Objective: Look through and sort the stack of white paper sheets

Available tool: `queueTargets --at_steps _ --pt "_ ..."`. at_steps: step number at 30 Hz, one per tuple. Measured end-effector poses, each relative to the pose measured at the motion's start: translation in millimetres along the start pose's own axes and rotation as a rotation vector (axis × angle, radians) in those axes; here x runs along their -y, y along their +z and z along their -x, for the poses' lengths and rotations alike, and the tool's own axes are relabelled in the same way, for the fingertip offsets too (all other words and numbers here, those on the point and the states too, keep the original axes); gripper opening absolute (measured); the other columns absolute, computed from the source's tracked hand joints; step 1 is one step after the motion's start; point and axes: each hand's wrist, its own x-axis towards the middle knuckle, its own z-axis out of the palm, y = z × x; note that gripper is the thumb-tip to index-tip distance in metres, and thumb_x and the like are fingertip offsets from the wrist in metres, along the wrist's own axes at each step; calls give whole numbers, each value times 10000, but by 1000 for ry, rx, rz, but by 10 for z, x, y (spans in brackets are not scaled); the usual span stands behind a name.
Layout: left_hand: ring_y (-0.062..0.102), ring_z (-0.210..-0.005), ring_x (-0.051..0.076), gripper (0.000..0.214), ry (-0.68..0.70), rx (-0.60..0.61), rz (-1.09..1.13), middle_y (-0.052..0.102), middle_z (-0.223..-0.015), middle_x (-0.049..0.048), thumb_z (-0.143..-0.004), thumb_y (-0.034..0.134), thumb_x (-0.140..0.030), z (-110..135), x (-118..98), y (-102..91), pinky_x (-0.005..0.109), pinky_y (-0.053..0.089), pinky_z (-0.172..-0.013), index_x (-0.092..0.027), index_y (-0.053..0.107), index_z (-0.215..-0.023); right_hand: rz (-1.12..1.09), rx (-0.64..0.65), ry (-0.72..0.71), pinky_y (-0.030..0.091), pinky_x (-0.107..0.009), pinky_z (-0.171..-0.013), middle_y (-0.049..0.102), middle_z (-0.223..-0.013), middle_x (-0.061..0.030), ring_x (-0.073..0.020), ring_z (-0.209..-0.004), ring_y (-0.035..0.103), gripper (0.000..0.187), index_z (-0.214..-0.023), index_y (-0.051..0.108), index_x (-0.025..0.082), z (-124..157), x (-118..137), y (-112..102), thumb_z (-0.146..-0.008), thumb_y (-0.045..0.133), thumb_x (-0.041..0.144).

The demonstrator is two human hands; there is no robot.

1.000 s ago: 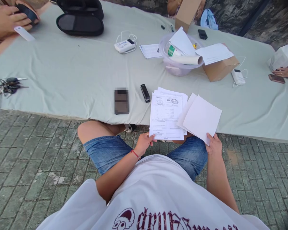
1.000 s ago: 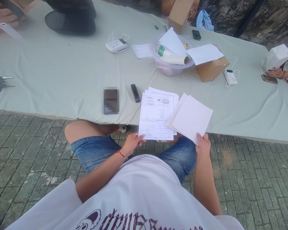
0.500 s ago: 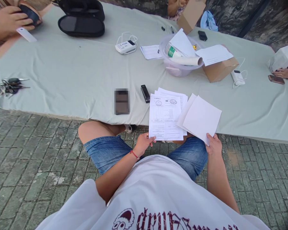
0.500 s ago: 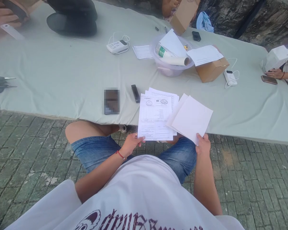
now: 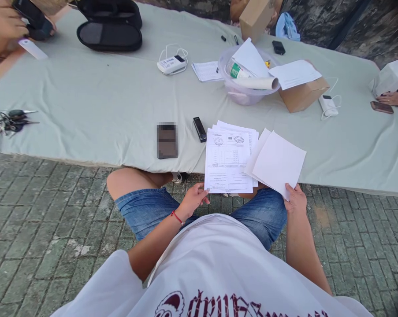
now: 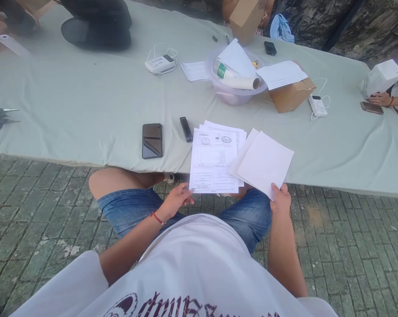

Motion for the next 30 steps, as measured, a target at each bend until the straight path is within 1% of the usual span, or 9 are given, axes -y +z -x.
queueTargets --at_steps 3,7,9,13,17,20,23,27,30 --pt "645 -593 169 393 98 -134 -325 713 -856 61 -855 552 -360 50 113 -225 287 478 -553 -160 530 -1193 -4 4 -8 593 -255 -577 724 -904 17 -145 -702 683 502 -974 646 233 -8 -15 -10 -523 866 243" --pt "647 -1004 263 401 516 -413 -866 641 -1199 149 -870 522 -228 30 205 -436 428 504 -894 -179 545 -1267 -19 11 -4 606 -262 -607 725 -889 21 -144 -708 687 481 -953 649 229 4 -5 18 -521 862 238" --pt "537 -1222 309 429 716 -426 -1028 544 -1346 184 -881 521 -199 -21 182 -431 482 436 -1002 -191 546 -1309 -37 18 22 614 -269 -625 728 -893 23 -148 -720 691 469 -923 647 227 21 24 41 -510 870 232" --pt "343 -1412 313 468 948 -286 -1181 445 -1475 133 -867 528 -120 -144 40 -276 529 338 -1093 -283 582 -1303 -26 38 103 613 -272 -578 740 -878 1 -169 -692 695 480 -884 645 211 59 102 50 -477 900 223" --pt "303 -1442 282 349 1047 -97 -1211 475 -1479 82 -880 528 -140 -199 -116 -163 540 278 -1144 -272 664 -1173 14 113 130 612 -272 -584 751 -919 -21 -191 -736 712 499 -950 661 212 80 140 11 -513 901 239" --pt "326 -1434 269 354 1056 36 -1188 528 -1438 75 -893 510 -149 -199 -229 -175 546 270 -1153 -251 652 -1200 2 132 108 616 -259 -622 752 -939 -13 -186 -780 715 510 -976 676 221 72 131 -6 -518 899 232" --pt "406 -1389 244 342 1081 70 -1060 638 -1307 69 -920 471 -149 -137 -401 -215 536 308 -1136 -244 648 -1197 -24 148 90 618 -257 -671 750 -960 -6 -182 -825 714 490 -977 682 232 43 106 -8 -532 889 222" --pt "628 -1122 212 295 1029 -28 -766 718 -1103 54 -954 438 -231 154 -851 -216 437 462 -1011 -249 672 -1132 -49 118 51 611 -269 -689 742 -981 -15 -181 -829 708 467 -979 673 238 2 77 -13 -553 857 184" --pt "660 -803 167 233 903 -324 -464 707 -880 18 -947 502 -333 379 -1327 -174 286 516 -726 -262 698 -1051 -57 105 39 602 -271 -637 736 -969 -20 -179 -788 700 485 -999 671 237 -9 65 -15 -548 840 178"
